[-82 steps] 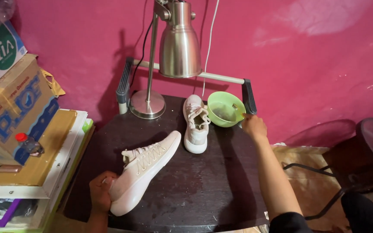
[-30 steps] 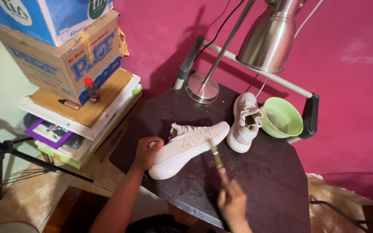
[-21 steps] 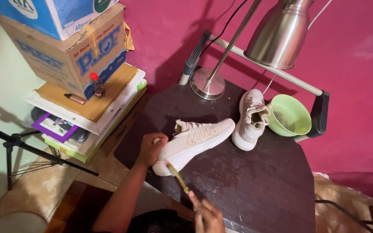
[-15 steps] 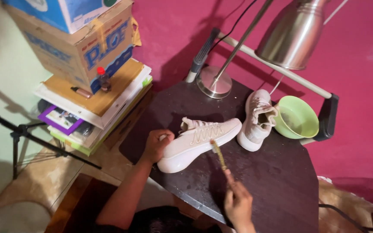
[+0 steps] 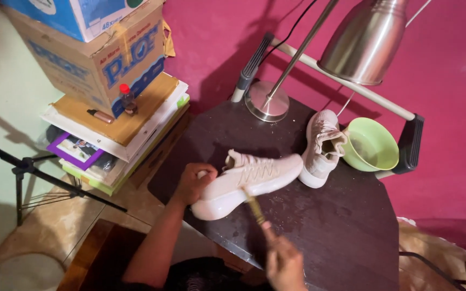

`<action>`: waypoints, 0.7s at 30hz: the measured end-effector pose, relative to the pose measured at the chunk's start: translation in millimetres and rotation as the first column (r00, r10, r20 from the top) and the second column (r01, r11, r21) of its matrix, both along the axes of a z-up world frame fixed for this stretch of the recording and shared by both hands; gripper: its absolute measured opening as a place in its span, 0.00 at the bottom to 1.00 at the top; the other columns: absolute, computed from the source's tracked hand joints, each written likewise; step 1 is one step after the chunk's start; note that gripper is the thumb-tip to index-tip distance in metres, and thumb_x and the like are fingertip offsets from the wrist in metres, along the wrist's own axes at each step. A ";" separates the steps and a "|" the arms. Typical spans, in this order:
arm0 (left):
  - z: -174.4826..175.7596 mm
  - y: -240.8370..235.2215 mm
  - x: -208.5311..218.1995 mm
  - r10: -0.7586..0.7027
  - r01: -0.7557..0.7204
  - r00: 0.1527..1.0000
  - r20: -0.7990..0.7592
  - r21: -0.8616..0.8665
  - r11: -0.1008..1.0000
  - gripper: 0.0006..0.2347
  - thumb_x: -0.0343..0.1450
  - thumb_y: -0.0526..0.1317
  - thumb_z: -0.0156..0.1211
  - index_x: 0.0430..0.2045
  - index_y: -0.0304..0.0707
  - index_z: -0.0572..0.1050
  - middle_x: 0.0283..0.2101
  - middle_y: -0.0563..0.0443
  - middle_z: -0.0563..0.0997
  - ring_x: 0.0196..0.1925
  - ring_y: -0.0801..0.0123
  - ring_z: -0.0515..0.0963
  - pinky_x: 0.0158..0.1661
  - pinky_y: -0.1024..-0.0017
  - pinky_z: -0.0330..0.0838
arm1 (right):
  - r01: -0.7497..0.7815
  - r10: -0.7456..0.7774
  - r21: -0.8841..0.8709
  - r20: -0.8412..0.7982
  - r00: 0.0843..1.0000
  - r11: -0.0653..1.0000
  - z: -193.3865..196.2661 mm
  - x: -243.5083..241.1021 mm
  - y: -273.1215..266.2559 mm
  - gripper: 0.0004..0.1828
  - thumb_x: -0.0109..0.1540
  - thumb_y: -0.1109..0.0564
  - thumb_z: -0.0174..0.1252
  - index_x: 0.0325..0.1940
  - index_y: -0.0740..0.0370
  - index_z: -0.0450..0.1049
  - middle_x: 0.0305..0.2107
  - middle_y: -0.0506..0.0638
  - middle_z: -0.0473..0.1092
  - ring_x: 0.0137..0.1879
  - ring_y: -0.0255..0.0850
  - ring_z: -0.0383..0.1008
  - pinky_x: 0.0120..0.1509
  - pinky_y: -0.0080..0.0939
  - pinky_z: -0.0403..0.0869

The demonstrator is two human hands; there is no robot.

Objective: The person cleans a pair of white sneakers using a toothbrush and a bowl of water. They scrub the soles and uppers of both shoes, repeatedly dipping the brush into the water to clean different sections.

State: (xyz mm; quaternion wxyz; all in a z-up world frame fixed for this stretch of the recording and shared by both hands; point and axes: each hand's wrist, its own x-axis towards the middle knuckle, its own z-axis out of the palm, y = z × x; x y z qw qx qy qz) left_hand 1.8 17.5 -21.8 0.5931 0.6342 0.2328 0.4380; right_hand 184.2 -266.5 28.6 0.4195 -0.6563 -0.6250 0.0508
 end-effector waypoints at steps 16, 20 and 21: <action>-6.5 14.7 -78.4 -0.008 0.016 0.991 -0.133 0.062 0.998 0.13 0.67 0.48 0.64 0.17 0.38 0.80 0.22 0.60 0.78 0.26 0.80 0.72 0.28 0.74 0.63 | 0.236 -0.232 0.046 -0.082 0.969 0.971 5.1 45.4 -5.2 0.19 0.61 0.69 0.48 0.48 0.60 0.81 0.26 0.45 0.76 0.24 0.35 0.67 0.32 0.37 0.67; -5.5 19.8 -86.9 -0.023 0.039 0.991 -0.135 0.116 0.993 0.12 0.67 0.45 0.64 0.18 0.36 0.81 0.22 0.58 0.81 0.25 0.79 0.74 0.27 0.75 0.64 | 0.228 -0.223 0.058 -0.082 0.972 0.972 10.8 51.3 -10.3 0.10 0.62 0.68 0.50 0.45 0.58 0.71 0.38 0.52 0.77 0.32 0.32 0.77 0.42 0.30 0.72; -6.3 20.4 -87.9 -0.041 0.051 0.994 -0.104 0.099 0.994 0.11 0.67 0.43 0.65 0.18 0.35 0.81 0.21 0.57 0.81 0.24 0.79 0.74 0.25 0.75 0.63 | 0.089 -0.076 0.124 -0.103 0.992 0.988 14.6 43.3 -10.4 0.13 0.61 0.67 0.50 0.22 0.63 0.69 0.47 0.59 0.80 0.30 0.31 0.79 0.37 0.29 0.73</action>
